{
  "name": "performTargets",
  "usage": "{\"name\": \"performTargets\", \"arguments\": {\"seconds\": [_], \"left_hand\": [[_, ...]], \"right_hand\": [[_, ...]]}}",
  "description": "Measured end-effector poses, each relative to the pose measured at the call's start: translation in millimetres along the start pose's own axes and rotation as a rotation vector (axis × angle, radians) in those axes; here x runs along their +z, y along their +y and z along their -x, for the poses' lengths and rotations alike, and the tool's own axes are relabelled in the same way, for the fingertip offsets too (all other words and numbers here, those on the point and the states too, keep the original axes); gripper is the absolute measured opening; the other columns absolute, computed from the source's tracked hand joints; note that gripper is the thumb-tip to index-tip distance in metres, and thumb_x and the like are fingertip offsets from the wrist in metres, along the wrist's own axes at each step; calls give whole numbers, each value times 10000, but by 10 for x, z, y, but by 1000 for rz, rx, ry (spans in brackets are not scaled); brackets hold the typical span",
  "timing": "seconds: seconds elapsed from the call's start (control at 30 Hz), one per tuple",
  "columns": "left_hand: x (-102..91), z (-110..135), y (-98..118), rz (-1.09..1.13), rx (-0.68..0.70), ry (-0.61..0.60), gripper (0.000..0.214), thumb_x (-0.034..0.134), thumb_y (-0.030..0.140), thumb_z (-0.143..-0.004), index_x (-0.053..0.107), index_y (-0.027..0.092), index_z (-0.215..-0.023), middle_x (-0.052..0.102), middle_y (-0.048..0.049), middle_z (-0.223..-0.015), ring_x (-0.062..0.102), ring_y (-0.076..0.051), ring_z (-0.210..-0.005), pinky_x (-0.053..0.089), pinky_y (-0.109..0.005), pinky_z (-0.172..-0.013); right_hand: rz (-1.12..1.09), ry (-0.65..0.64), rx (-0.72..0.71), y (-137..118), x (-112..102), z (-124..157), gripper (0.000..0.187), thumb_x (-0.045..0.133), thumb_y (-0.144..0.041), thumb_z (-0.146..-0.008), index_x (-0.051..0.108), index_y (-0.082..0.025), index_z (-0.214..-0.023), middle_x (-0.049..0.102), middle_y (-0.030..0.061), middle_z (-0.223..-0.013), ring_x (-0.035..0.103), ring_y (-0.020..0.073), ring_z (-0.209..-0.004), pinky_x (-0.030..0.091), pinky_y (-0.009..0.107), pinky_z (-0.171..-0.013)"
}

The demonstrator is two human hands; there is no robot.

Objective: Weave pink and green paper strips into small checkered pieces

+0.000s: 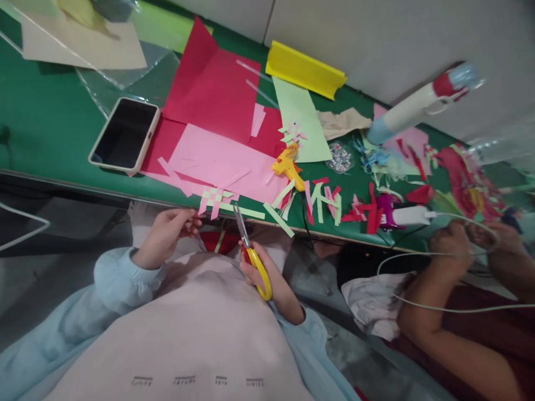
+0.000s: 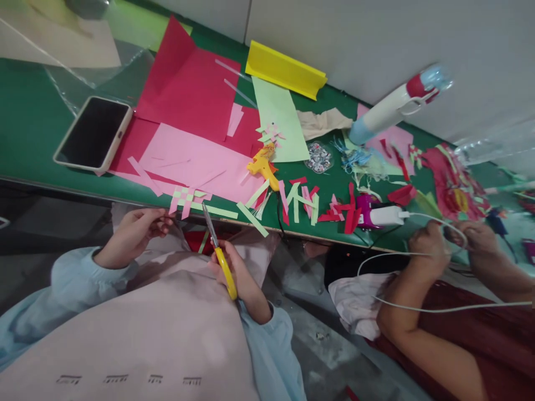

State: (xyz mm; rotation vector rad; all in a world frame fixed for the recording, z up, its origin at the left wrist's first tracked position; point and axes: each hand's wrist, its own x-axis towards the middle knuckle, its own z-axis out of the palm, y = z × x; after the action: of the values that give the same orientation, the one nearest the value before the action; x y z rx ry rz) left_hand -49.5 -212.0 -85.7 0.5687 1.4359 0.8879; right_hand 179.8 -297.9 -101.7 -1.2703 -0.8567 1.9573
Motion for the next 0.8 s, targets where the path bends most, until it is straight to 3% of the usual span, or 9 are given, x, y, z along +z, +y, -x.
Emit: {"name": "performTargets", "arguments": {"seconds": [0.33,0.57,0.8], "left_hand": [[7,8,-17,-40,18,-49,349,826,428,-609,751,123,-761,672,-37,-664,535,-76,-515,426,-191,-475],[98,121,-54,12,-136,-155,372,851,401,-595,759,114,-813,677,-39,-648,534,-66,-504,408,-177,-462],[236,254,-160,16,-281,-327,316,794,416,-689,758,149,-856,710,-40,-686,564,-67,-514,436,-170,-491]], "right_hand": [[-50,13,29,-6,100,49,502,766,-365,-728,515,-283,-1154,491,-21,-869,375,63,-570,294,185,-452],[-192,1,23,191,112,169,472,729,-383,-769,510,-305,-1179,470,-28,-888,335,50,-544,267,188,-451],[-212,68,-59,444,61,204,473,690,-438,-801,485,-295,-1202,467,-24,-888,342,57,-544,271,199,-445]]}}
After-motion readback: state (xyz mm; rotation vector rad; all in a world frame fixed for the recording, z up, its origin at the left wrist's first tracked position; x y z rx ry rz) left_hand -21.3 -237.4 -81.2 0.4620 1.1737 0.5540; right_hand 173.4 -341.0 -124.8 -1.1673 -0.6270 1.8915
